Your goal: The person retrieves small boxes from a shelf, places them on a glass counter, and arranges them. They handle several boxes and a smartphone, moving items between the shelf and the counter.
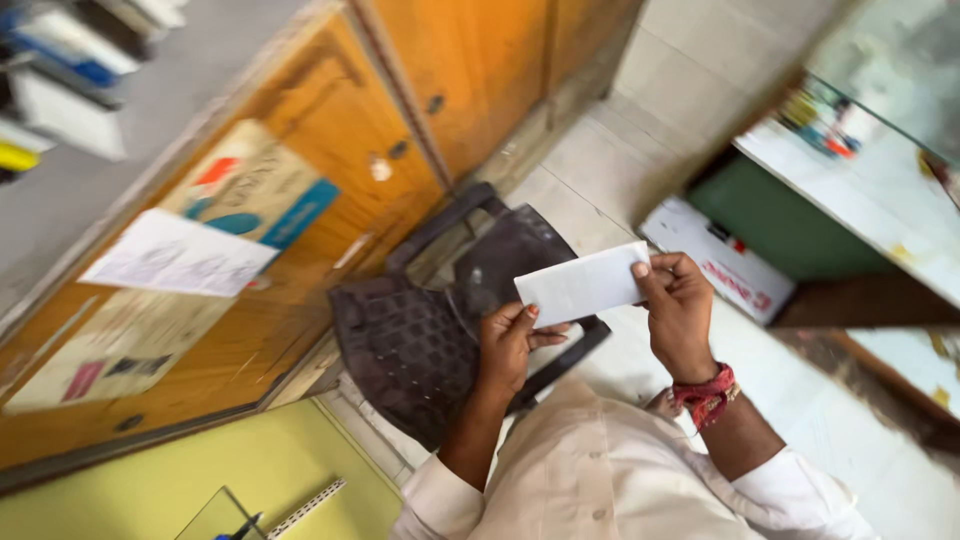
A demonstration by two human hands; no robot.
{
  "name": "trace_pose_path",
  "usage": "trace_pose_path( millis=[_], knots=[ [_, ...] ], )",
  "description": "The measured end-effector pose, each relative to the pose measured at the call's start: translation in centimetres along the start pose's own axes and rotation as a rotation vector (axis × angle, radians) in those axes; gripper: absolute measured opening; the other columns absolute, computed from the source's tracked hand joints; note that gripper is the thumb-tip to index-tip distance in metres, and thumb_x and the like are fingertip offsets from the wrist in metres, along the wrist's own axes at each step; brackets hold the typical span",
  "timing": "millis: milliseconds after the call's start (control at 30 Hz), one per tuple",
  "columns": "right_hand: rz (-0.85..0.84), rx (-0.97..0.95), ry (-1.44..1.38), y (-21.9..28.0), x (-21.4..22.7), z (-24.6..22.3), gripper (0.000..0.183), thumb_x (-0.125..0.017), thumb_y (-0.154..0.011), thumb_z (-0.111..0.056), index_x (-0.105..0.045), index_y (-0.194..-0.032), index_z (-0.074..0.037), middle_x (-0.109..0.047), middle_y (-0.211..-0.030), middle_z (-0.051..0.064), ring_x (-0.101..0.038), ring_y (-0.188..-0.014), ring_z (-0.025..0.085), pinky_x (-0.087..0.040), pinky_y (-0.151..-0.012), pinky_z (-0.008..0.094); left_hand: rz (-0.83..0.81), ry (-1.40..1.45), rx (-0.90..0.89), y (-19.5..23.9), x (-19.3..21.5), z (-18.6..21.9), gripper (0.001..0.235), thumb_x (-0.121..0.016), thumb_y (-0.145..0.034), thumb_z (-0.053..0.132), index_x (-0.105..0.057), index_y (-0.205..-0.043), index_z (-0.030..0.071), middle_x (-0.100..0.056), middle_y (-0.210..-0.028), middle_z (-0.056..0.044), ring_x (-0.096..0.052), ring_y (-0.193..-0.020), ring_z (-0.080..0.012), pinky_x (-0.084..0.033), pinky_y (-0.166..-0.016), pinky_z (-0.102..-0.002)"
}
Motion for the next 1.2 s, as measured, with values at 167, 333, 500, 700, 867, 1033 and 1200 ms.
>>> trace_pose_path(
  millis=[167,333,500,700,867,1033,1200],
  knots=[
    [-0.036,-0.054,-0.243,0.4,13.0,-0.7,0.027,-0.051,-0.106,-0.019,-0.062,-0.119,0.001,-0.073,-0.102,0.005,-0.072,-0.086,0.012,-0.064,-0.075,0.031,0.108,-0.039,0.052,-1.6,-7.4,-8.7,0.014,-0.073,-0.093,0.012,-0.068,-0.093,-0.001,-0.074,-0.081,-0.012,-0.078,-0.072,-0.0285,-0.065,-0.064,-0.042],
    [0.014,-0.01,-0.136,1.2,29.1,-1.2,0.026,-0.057,-0.107,-0.013,-0.065,-0.123,0.005,-0.073,-0.105,0.009,-0.069,-0.091,0.014,-0.06,-0.08,0.033,0.052,-0.114,0.048,-3.4,-18.7,-20.2,0.019,-0.078,-0.093,0.006,-0.062,-0.084,0.002,-0.067,-0.073,-0.009,-0.069,-0.058,-0.0221,-0.061,-0.056,-0.037],
    [0.114,-0.016,-0.392,1.6,43.6,-2.0,0.024,-0.056,-0.114,-0.012,-0.07,-0.12,0.006,-0.071,-0.099,0.01,-0.065,-0.083,0.014,-0.064,-0.082,0.039,-0.12,-0.094,0.0,-4.3,-28.6,-28.3,0.01,-0.072,-0.097,0.007,-0.065,-0.095,0.0,-0.069,-0.084,-0.009,-0.065,-0.069,-0.0169,-0.055,-0.064,-0.034],
    [0.377,0.207,-0.273,1.7,55.4,-5.2,0.018,-0.054,-0.11,-0.009,-0.059,-0.121,0.004,-0.073,-0.106,0.01,-0.074,-0.096,0.017,-0.066,-0.084,0.038,-0.375,0.103,0.138,-6.8,-40.4,-29.7,0.031,-0.067,-0.092,0.011,-0.057,-0.12,0.001,-0.068,-0.106,-0.009,-0.073,-0.094,-0.0238,-0.065,-0.088,-0.045],
    [0.537,0.116,-0.275,0.7,61.0,-6.5,0.029,-0.057,-0.106,-0.004,-0.056,-0.133,0.006,-0.073,-0.102,0.009,-0.071,-0.087,0.015,-0.066,-0.078,0.038,-0.582,-0.296,0.361,-9.7,-51.6,-33.7,0.041,-0.066,-0.088,-0.006,-0.056,-0.127,-0.005,-0.071,-0.112,-0.016,-0.073,-0.094,-0.0251,-0.065,-0.077,-0.043],
    [0.728,0.262,0.039,1.3,66.0,-10.6,0.055,-0.069,-0.1,-0.009,-0.049,-0.149,0.003,-0.062,-0.123,0.013,-0.064,-0.108,0.016,-0.058,-0.09,0.033,-0.652,-0.377,0.453,-12.7,-60.4,-39.1,0.032,-0.066,-0.089,-0.008,-0.062,-0.12,-0.009,-0.071,-0.108,-0.017,-0.073,-0.091,-0.0231,-0.069,-0.068,-0.04],
    [0.641,0.321,0.806,2.7,70.9,-14.5,0.098,-0.089,-0.071,-0.022,-0.039,-0.153,0.0,-0.051,-0.152,0.021,-0.053,-0.134,0.033,-0.051,-0.105,0.042,-0.801,-0.444,0.531,-14.2,-64.7,-43.0,0.03,-0.065,-0.091,-0.007,-0.062,-0.121,-0.01,-0.072,-0.11,-0.017,-0.074,-0.091,-0.0227,-0.069,-0.069,-0.038]
  ],
)
Point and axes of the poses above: each hand's wrist, its own y-axis away from the middle knuckle, its own x-axis out of the back of the hand, z = x × y, the point moved 1 cm from there along -y, towards the middle knuckle
